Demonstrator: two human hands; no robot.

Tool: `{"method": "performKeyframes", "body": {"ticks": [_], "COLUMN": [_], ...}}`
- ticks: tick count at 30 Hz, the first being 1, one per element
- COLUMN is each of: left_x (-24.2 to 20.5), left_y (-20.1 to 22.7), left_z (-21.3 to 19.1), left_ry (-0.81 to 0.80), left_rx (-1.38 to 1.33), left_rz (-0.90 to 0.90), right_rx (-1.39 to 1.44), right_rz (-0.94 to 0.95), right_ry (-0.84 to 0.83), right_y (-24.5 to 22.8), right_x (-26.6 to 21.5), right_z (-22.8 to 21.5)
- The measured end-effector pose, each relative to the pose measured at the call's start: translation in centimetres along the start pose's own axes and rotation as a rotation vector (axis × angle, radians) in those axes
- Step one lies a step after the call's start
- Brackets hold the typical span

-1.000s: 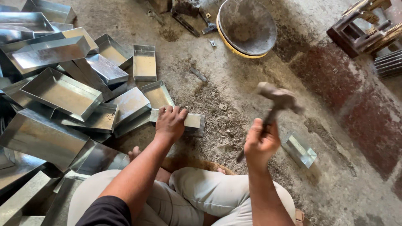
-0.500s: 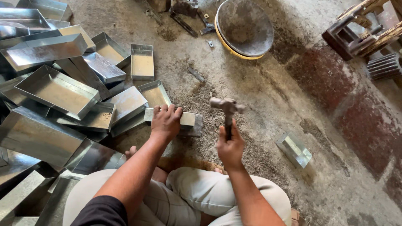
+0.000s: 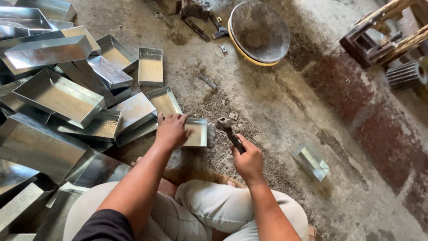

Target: The person sits on the floor and uses a hammer to strike the edges of small rectangular metal boxes. They repeatedly pick up a box, place it on a stone block, and hit it with the hammer before moving it aside and selecting another.

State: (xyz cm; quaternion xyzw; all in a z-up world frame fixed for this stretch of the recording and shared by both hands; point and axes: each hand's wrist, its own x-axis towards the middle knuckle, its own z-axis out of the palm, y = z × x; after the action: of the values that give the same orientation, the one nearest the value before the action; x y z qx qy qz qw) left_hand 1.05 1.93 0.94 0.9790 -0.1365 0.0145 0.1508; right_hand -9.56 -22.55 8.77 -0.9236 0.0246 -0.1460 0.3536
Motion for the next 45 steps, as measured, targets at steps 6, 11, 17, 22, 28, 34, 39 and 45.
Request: {"method": "performKeyframes", "body": {"ticks": [6,11,17,22,28,34,39,45], "left_x": [-1.5,-1.3,-1.0,-1.5,-1.8,-1.0,-0.9,0.4], "left_y": [-0.6,-0.5,-0.7,-1.9,-1.8,-1.6,-2.1,-6.1], "left_z": [-1.8,-2.4,-1.7,-2.1,-2.2,-2.5,-2.1,0.0], "left_ry": [-0.375,-0.339,-0.175,-0.263,-0.258,-0.347,-0.365,-0.714], "left_rx": [0.051,0.055,0.074,-0.001,-0.004,0.041,0.037,-0.597], "left_rz": [0.049,0.093,0.160,0.056,0.041,0.008,0.002,-0.178], "right_rx": [0.059,0.148,-0.120,0.169,-0.176,-0.022,-0.187,0.228], "right_rz": [-0.378,-0.435,-0.370,-0.302,-0.097,-0.234,-0.050,-0.281], "right_ry": [0.263,0.044,-0.052,-0.054,-0.264,-0.115,-0.283,0.175], "right_y": [-0.1,0.3,-1.3,-1.6,1.2,2.8,1.0,-1.8], "right_x": [1.2,3.1,1.7,-0.6,0.1,-0.1,-0.1,0.8], "right_z": [-1.9,1.3,2.3,0.9,2.2,2.5,2.6,-3.4]}}
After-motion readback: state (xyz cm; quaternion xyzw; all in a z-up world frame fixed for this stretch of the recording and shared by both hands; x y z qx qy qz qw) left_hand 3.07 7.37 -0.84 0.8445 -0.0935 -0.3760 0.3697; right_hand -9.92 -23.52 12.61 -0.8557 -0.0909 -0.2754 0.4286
